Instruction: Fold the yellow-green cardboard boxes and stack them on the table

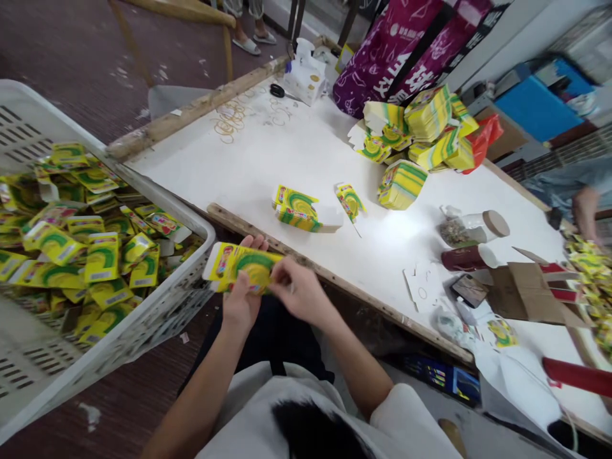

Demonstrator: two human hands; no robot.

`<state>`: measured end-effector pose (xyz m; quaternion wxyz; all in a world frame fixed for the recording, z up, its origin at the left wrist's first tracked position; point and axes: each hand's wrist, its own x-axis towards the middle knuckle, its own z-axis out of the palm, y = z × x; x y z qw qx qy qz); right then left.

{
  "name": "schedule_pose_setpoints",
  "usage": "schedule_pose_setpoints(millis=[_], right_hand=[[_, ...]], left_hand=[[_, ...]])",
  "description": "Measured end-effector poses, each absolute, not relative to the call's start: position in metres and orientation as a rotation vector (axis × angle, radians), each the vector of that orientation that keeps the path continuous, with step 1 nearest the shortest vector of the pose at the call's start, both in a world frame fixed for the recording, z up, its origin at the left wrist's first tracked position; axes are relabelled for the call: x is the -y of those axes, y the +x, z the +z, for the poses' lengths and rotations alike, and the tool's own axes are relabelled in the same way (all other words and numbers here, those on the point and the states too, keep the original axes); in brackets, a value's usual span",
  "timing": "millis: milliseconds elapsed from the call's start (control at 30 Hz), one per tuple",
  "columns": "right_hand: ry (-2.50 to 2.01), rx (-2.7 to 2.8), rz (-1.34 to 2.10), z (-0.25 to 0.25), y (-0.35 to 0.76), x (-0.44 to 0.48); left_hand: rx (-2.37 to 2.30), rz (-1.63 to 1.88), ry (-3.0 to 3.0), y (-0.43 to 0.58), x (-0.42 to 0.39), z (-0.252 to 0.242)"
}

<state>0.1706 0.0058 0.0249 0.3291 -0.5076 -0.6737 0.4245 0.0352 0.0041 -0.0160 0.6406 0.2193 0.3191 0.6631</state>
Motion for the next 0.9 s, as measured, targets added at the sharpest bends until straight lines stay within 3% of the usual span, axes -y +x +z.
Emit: schedule_pose_setpoints(millis=[167,367,667,900], right_hand=[[-1.210,1.515,1.241,0.020,0.142,0.028],[-1.265,1.411,1.394,0.012,0.146,0.021],[-1.332,1.400,1.083,0.016,0.176,0.006],[-1.321,2.037,0.504,0.041,0.206,0.003]], left_hand=[[-0.666,1.678,0.412,0.036,-0.006,0.006],[-0.885,1.720,0.387,0.037,-0.003,-0.002],[-1.056,1.591,0.629,0.028,-0.001,-0.026],[-0.855,1.420,1.066,-0.012,-0.007,-0.001]])
